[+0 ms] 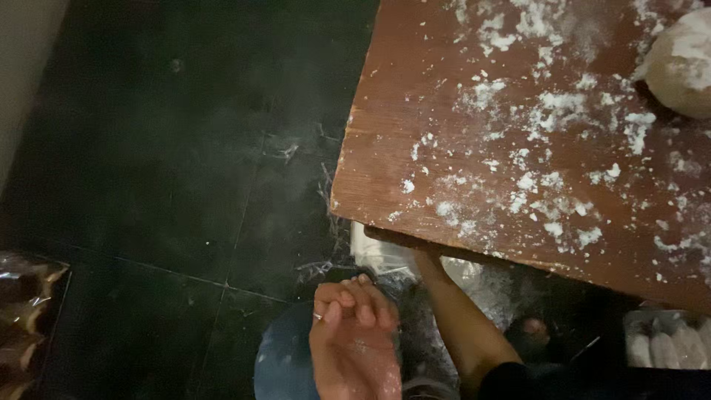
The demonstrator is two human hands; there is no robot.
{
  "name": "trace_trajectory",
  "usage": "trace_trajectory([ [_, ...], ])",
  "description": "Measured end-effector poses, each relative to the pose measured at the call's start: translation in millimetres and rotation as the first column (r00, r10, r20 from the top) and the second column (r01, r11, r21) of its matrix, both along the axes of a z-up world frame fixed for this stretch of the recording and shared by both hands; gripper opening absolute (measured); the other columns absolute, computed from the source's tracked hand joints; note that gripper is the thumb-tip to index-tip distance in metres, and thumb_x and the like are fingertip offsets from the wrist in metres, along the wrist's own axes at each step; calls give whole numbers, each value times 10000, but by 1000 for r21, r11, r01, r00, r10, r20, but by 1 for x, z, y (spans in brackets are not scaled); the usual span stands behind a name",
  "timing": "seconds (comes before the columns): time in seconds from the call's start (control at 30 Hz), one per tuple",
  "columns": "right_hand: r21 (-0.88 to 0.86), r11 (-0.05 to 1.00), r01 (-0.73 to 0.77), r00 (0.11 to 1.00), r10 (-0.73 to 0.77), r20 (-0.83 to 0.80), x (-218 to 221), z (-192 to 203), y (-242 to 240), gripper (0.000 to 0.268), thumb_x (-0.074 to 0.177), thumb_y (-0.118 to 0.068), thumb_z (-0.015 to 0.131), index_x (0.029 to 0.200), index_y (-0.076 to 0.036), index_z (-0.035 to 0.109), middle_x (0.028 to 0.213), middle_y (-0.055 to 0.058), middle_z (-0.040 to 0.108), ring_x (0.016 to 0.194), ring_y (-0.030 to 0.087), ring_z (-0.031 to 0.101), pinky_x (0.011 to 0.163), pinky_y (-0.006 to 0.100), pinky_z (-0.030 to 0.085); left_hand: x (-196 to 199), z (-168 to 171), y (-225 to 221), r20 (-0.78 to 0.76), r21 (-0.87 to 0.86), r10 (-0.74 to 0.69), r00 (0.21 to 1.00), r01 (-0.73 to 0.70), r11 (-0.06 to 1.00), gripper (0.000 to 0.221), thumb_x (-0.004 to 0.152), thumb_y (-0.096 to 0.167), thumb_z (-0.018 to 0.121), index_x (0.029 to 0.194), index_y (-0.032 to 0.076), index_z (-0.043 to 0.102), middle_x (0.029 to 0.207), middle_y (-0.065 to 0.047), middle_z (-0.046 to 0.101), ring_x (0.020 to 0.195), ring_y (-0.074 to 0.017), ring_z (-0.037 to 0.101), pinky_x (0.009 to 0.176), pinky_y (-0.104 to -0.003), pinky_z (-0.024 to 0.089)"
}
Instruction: The person picks up pastries covered in white powder from a wooden board by hand, places each one into a clear plastic bag, and then stacks the bagged items into a metal tray.
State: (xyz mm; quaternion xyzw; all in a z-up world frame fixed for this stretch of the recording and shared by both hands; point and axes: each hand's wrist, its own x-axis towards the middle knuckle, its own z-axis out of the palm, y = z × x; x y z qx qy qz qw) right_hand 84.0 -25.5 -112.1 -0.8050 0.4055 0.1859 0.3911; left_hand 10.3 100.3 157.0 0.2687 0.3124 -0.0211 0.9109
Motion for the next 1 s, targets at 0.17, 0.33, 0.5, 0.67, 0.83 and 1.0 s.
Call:
trace_trajectory([
  [0.17, -11, 1000, 27, 1000, -27, 8, 11, -7, -5, 540, 914, -411, 580, 1371, -123, 571, 1284, 144, 672, 1223, 322, 595, 1042, 512, 488, -1, 3, 1, -4, -10, -10, 1000, 10, 1000, 169, 929, 221, 583, 935, 61, 528, 769, -93, 477, 729, -230, 499, 721, -410, 487],
  [0.33, -10, 1000, 22, 1000, -22, 15, 20, -14, -18, 549, 910, -379, 589, 1384, -106, 548, 1315, 175, 655, 1248, 351, 582, 1050, 538, 476, 1, 4, 0, -11, -10, -5, 1000, 5, 1000, 166, 929, 221, 581, 930, 63, 530, 760, -88, 488, 708, -225, 496, 671, -405, 476],
  [0.5, 47, 998, -38, 999, 38, 10, 7, -7, -44, 560, 907, -347, 599, 1398, -89, 525, 1347, 205, 637, 1273, 381, 569, 1059, 564, 464, 7, 6, 1, -8, -13, -5, 1000, 5, 1000, 160, 914, 217, 583, 919, 63, 542, 742, -83, 495, 703, -232, 502, 668, -416, 459],
  [0.67, 283, 956, -82, 996, 66, 65, -46, 49, -100, 574, 903, -316, 608, 1411, -71, 503, 1379, 235, 620, 1299, 411, 556, 1067, 590, 452, 0, 14, -7, 108, 217, -146, 983, 120, 969, 162, 987, 158, 559, 1015, -1, 567, 917, -126, 542, 890, -241, 523, 831, -405, 437],
  [0.83, 877, 478, -50, 987, -112, 118, -154, 177, -163, 590, 900, -284, 617, 1425, -54, 480, 1410, 265, 602, 1324, 441, 543, 1076, 617, 440, -37, 16, -44, 87, 675, -554, 828, 360, 644, 374, 933, 103, 545, 1293, 1, 565, 1399, -140, 567, 1315, -245, 512, 1086, -393, 373],
  [1.0, 990, -31, -136, 830, -550, 96, -241, 278, -172, 701, 841, -129, 576, 1457, 85, 320, 1476, 314, 505, 1447, 450, 433, 1167, 677, 269, -70, -7, -80, 87, 626, -763, 640, 561, 542, 547, 1039, 325, 452, 1518, 72, 375, 1533, -137, 528, 1389, -243, 533, 1155, -392, 376],
])
